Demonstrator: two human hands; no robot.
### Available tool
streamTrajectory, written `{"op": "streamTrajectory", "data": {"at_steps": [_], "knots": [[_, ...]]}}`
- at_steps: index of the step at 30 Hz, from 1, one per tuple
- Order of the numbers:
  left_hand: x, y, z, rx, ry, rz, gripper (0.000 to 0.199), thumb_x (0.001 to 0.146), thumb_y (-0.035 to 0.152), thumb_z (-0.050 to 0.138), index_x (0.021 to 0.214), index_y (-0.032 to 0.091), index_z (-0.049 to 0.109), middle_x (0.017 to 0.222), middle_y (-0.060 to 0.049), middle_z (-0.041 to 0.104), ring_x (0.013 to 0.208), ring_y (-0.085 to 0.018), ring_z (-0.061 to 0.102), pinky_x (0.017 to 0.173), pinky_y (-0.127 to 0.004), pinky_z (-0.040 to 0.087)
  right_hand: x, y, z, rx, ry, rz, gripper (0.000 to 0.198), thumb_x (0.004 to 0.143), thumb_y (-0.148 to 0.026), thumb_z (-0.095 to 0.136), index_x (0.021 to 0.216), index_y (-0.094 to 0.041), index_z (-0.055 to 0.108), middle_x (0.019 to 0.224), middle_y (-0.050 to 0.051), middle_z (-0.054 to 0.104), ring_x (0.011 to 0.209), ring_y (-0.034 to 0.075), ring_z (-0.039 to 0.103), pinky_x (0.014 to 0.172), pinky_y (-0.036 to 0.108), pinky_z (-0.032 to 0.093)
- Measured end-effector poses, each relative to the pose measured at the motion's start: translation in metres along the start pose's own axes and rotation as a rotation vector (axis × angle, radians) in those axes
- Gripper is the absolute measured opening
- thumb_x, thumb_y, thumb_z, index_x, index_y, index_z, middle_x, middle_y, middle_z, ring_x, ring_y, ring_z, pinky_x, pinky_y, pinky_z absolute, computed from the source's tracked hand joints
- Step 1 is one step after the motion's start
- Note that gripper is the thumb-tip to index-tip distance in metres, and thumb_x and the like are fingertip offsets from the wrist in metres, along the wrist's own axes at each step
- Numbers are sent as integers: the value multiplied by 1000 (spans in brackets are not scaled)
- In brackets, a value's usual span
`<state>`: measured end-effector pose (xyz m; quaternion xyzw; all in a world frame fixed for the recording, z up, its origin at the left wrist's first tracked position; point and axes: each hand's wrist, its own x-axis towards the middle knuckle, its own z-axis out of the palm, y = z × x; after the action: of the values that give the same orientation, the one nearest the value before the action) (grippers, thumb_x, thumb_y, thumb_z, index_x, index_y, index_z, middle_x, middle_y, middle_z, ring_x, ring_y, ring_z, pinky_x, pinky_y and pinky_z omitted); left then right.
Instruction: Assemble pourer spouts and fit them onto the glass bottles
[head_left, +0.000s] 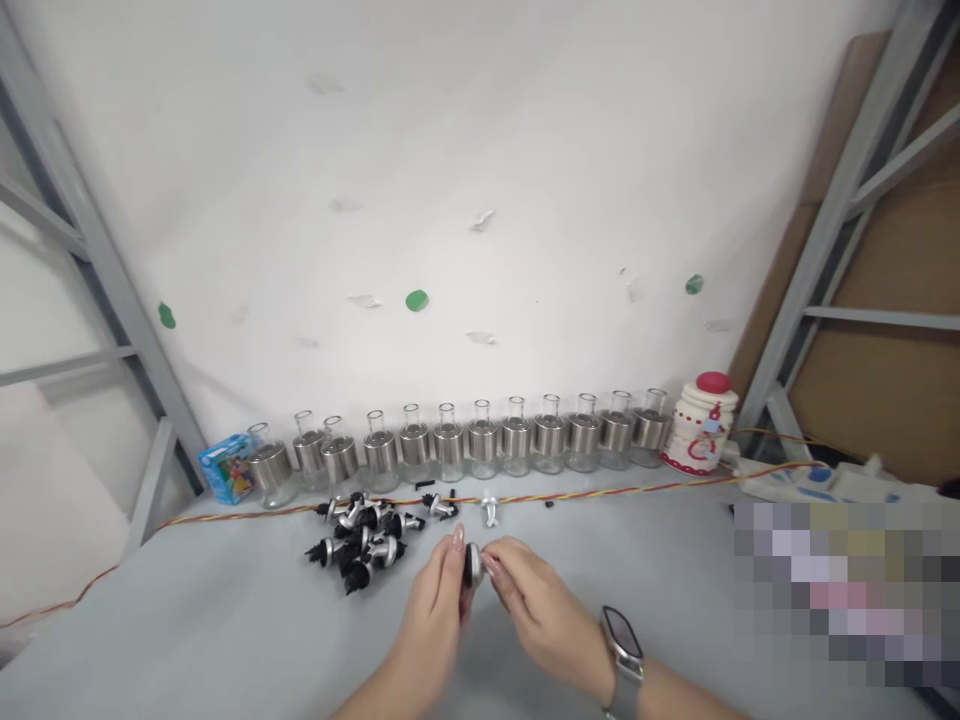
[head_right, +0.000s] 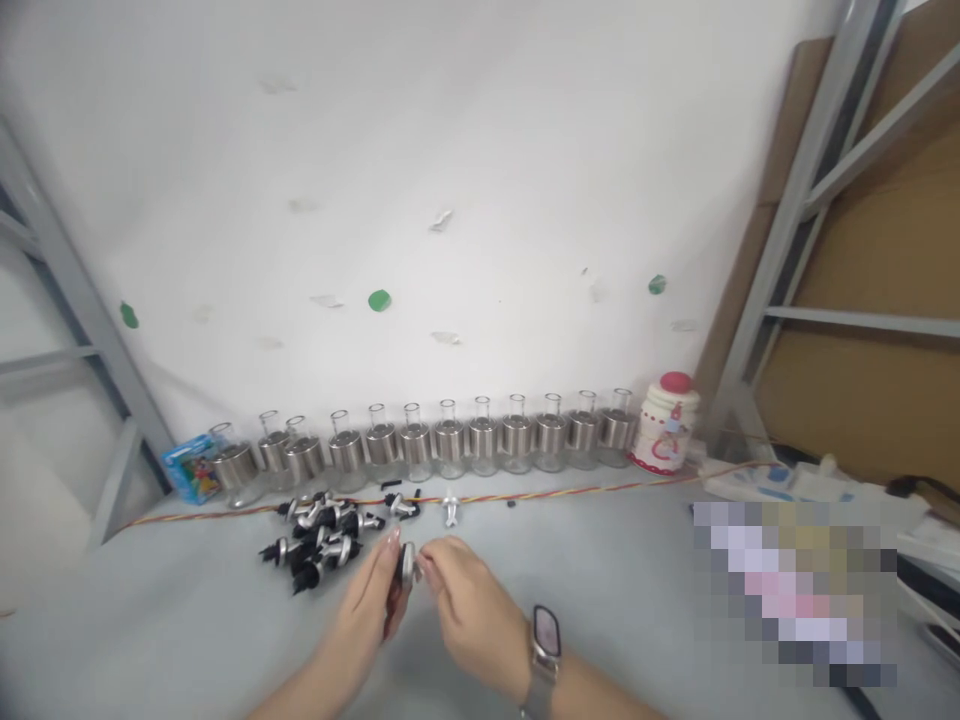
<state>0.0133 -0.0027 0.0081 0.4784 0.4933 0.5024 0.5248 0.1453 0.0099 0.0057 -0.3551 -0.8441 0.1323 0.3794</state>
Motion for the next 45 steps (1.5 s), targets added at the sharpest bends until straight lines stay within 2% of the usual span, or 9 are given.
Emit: {"op": "streamTrajectory", "data": {"at_steps": [5, 12, 17, 25, 30, 35, 39, 42, 45], "knots": [[10, 0, -1, 37, 5, -173, 50, 64, 69, 41, 54, 20, 43, 34, 9, 29, 29, -7, 26, 32, -20, 16, 2, 17, -9, -417, -30, -383, 26, 88, -32, 37, 100, -12, 49, 79, 8, 57, 69, 19, 46, 62, 33, 37], [15, -10, -3, 97, -143, -282, 54, 65, 68, 34, 43, 19, 43, 24, 3, 39, 21, -9, 33, 27, -21, 18, 0, 24, -13, -641, 19, -700, 18, 83, -13, 45, 98, -9, 54, 74, 9, 58, 65, 17, 46, 57, 32, 32], [9, -16, 0, 108, -55, -185, 54, 68, 68, 32, 42, 21, 38, 26, 7, 28, 23, -7, 23, 28, -21, 14, -9, 15, 0, -506, 76, -558, 19, 81, -6, 37, 88, -9, 54, 62, 6, 51, 58, 17, 41, 53, 32, 31], [0, -17, -4, 237, 57, 201, 47, 81, 56, 28, 50, 21, 36, 44, 4, 35, 44, -10, 36, 45, -21, 30, -17, 3, 18, -87, 186, -218, 23, 80, -6, 27, 78, -18, 47, 66, 4, 48, 62, 17, 42, 56, 29, 35], [8, -24, -17, 645, 103, 470, 45, 88, 41, 17, 56, 20, 42, 46, 2, 42, 43, -12, 43, 47, -23, 31, -12, -8, 20, 296, 60, 219, 24, 87, -28, 36, 66, -19, 44, 61, -1, 45, 57, 12, 41, 55, 23, 33], [18, -17, -26, 932, 37, 702, 46, 87, 36, 15, 62, 19, 49, 48, -3, 52, 44, -16, 50, 48, -27, 33, -1, 2, 18, 793, -156, 540, 41, 77, -53, 43, 55, -19, 41, 42, -7, 32, 39, 7, 28, 42, 21, 25], [25, -5, -25, 806, -6, 508, 43, 79, 50, 27, 60, 20, 51, 49, -4, 52, 47, -18, 49, 50, -29, 34, 10, 14, 15, 1086, -403, 692, 41, 76, -55, 42, 57, -19, 43, 38, -9, 31, 33, 6, 22, 39, 21, 27], [28, -5, -22, 574, 15, 195, 48, 78, 57, 25, 50, 21, 43, 39, 2, 41, 39, -14, 43, 42, -26, 32, 13, 15, 11, 724, -335, 594, 48, 83, -55, 28, 59, -18, 46, 44, -4, 42, 38, 9, 38, 43, 22, 31], [31, -8, -18, 396, -16, -61, 54, 74, 64, 19, 41, 23, 32, 29, 6, 28, 26, -10, 31, 31, -23, 24, 8, 14, 5, 173, -153, 277, 38, 87, -46, 30, 76, -17, 52, 64, 1, 55, 61, 14, 50, 59, 26, 37]]}}
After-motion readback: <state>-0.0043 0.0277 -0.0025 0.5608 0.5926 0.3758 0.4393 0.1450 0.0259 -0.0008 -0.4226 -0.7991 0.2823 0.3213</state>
